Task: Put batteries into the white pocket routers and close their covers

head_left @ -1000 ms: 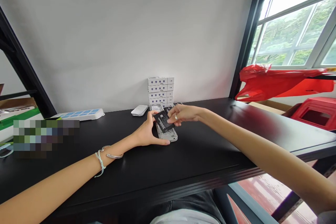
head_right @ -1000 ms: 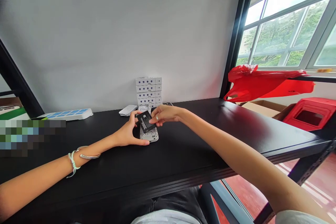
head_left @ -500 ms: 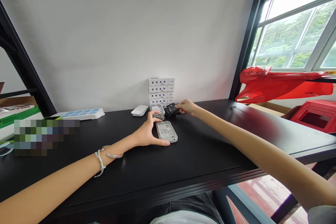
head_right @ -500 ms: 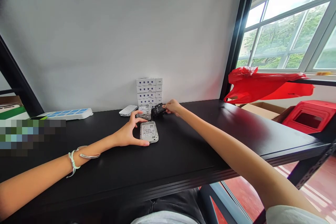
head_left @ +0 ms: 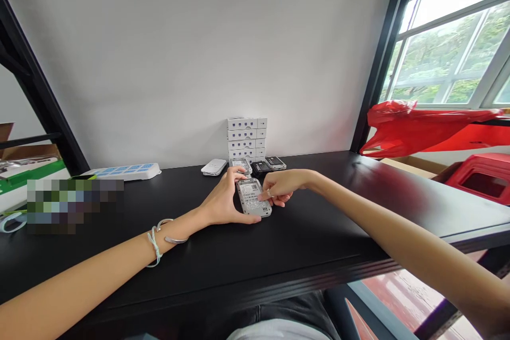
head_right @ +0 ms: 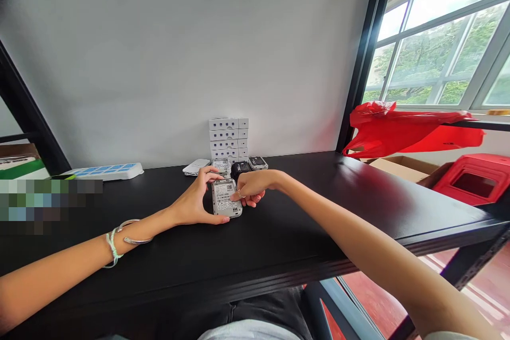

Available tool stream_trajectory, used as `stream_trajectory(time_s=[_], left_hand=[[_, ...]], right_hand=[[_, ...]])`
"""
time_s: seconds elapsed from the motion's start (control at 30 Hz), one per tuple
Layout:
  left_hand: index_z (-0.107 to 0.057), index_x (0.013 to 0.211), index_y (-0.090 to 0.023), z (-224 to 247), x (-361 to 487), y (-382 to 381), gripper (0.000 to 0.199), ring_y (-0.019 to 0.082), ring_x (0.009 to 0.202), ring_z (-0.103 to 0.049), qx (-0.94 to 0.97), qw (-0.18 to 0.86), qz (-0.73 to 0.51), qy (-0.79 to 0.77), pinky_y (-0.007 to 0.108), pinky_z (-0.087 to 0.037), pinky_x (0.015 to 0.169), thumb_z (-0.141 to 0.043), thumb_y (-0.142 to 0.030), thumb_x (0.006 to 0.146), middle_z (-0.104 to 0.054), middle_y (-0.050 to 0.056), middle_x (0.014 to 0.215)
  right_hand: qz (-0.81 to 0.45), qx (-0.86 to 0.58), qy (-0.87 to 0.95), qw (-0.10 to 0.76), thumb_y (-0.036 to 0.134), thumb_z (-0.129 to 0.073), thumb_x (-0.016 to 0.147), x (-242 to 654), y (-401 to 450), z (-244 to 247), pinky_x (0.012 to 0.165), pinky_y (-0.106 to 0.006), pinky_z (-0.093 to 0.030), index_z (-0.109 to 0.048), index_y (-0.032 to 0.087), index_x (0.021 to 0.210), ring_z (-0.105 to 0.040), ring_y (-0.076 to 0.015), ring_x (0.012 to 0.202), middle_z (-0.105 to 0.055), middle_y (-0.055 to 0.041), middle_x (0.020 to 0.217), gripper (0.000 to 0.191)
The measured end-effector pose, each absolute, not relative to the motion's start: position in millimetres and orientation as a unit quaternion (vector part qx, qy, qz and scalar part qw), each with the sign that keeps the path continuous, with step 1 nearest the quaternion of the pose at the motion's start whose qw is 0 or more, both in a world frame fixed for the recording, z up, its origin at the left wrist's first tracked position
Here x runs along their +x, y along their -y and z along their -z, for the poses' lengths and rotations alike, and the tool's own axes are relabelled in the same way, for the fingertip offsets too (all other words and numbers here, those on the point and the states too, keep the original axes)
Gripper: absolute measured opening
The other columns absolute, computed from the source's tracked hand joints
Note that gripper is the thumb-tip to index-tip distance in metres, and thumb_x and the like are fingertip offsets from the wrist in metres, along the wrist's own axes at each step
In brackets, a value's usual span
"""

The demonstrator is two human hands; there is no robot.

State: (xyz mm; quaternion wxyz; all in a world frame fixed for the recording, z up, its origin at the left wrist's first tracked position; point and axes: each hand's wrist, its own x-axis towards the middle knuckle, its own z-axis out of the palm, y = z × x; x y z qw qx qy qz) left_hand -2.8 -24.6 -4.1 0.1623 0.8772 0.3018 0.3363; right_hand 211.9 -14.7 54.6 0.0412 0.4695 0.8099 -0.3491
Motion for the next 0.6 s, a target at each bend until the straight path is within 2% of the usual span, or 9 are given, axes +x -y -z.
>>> stream_trajectory(time_s=[0.1, 0.23, 0.3, 0.43, 0.6], left_hand=[[-0.023, 0.127, -0.024, 4.9, -3.7, 21.9, 0.098, 0.031, 0.115, -0.047, 0.866, 0.116, -0.388, -0.294, 0.049, -0.044, 0.091, -0.081, -0.052, 0.054, -0.037, 0.015, 0.13], [-0.027, 0.123, -0.022, 4.0, -5.5, 14.3, 0.055, 0.025, 0.11, -0.047, 0.787, 0.122, -0.506, -0.332, 0.042, -0.044, 0.09, -0.052, -0.053, 0.084, -0.042, 0.012, 0.121], [-0.033, 0.117, -0.022, 3.0, -6.4, 10.8, 0.039, 0.022, 0.108, -0.049, 0.746, 0.147, -0.536, -0.367, 0.04, -0.043, 0.089, -0.039, -0.051, 0.091, -0.046, 0.01, 0.114], [-0.042, 0.103, -0.022, 0.5, -6.4, 9.8, 0.031, 0.021, 0.098, -0.054, 0.724, 0.177, -0.526, -0.41, 0.038, -0.043, 0.088, -0.033, -0.05, 0.093, -0.053, 0.006, 0.101], [-0.044, 0.1, -0.021, -2.2, -3.1, 15.7, 0.029, 0.02, 0.096, -0.054, 0.746, 0.17, -0.507, -0.398, 0.036, -0.043, 0.088, -0.034, -0.047, 0.094, -0.054, 0.006, 0.1]], right_hand=[[0.362, 0.454, -0.814, -0.02, 0.041, -0.057, 0.08, 211.4, 17.2, -60.0, 0.051, -0.022, -0.034, -0.051, 0.016, 0.058, -0.043, -0.0077, 0.048, -0.05, 0.0026, 0.049, 0.034], [0.346, 0.434, -0.826, -0.096, 0.037, -0.051, 0.083, 219.7, -0.4, -69.7, 0.047, -0.022, -0.029, -0.047, 0.016, 0.054, -0.034, -0.006, 0.045, -0.046, 0.0032, 0.047, 0.036], [0.322, 0.453, -0.822, -0.127, 0.036, -0.05, 0.084, 218.5, -15.3, -72.2, 0.045, -0.022, -0.027, -0.046, 0.016, 0.051, -0.031, -0.0061, 0.043, -0.045, 0.0024, 0.047, 0.039], [0.268, 0.51, -0.801, -0.164, 0.03, -0.049, 0.083, 202.0, -46.3, -70.3, 0.042, -0.023, -0.026, -0.045, 0.017, 0.05, -0.035, -0.0079, 0.043, -0.045, 0.0007, 0.048, 0.036], [0.188, 0.544, -0.802, -0.159, 0.027, -0.053, 0.079, 188.1, -67.3, -62.4, 0.042, -0.025, -0.028, -0.043, 0.018, 0.045, -0.037, -0.0091, 0.042, -0.044, 0.0, 0.046, 0.037]])
